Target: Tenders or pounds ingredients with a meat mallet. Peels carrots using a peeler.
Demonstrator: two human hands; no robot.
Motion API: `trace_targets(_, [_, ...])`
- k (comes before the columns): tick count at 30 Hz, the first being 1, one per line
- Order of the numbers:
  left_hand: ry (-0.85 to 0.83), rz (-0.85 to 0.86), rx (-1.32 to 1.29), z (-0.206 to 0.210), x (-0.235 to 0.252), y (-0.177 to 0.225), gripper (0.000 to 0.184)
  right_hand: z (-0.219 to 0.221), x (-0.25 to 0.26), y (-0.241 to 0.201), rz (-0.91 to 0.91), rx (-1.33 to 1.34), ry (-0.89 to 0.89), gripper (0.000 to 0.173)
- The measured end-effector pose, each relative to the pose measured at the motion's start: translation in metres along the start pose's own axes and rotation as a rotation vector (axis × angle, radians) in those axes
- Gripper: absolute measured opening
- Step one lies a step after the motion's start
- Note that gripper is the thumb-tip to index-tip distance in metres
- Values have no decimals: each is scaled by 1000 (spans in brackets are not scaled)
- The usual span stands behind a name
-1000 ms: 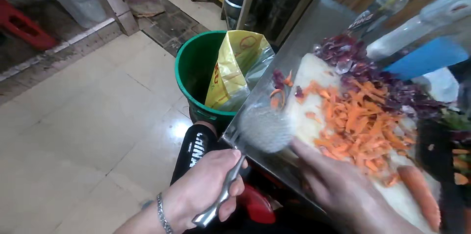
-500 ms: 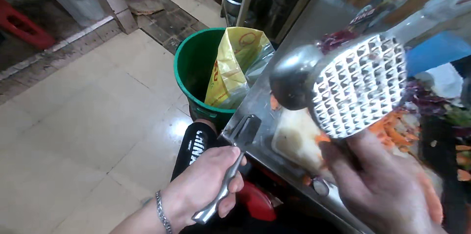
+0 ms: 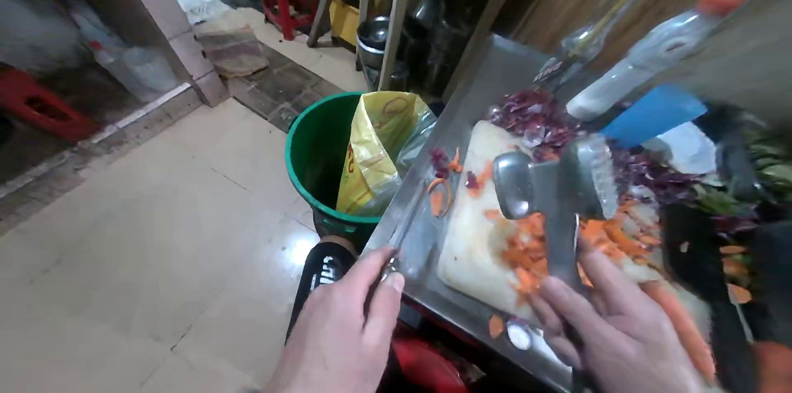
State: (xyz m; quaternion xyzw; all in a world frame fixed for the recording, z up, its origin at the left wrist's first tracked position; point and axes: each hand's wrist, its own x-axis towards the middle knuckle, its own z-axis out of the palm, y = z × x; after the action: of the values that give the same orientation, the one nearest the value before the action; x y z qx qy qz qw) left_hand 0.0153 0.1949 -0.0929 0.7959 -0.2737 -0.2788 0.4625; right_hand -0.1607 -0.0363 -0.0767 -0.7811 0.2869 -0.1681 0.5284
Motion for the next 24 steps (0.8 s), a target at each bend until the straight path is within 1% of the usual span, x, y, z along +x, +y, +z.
trace_targets(1, [110,100,134,2,5,2,40,-1,-1,-2,31,69,10,40])
trace_targets(2, [199,174,236,4,10,3,41,-3,-4,0,47,104,22,40])
trace_targets(3, [260,223,310,6,15,5,42,-4,-9,6,53,129,35,48])
trace_targets(5, [341,294,412,8,23,9,43,-6,-16,16,72,183,60,56])
trace_targets(8, [447,393,530,10,28,15,39,-5,-24,28,110,269,81,58])
trace_targets(12, [488,441,608,11,27,22,38,-3,-31,35,134,342,94,60])
trace_targets(20, [466,443,594,11,24,25,39,-2,-30,42,87,378,89,57])
trace_targets(22, [459,437,594,11,24,25,38,-1,-30,40,100,396,98,56])
trace_targets(24, [456,444,598,11,24,25,39,2,-30,27,142,405,137,53])
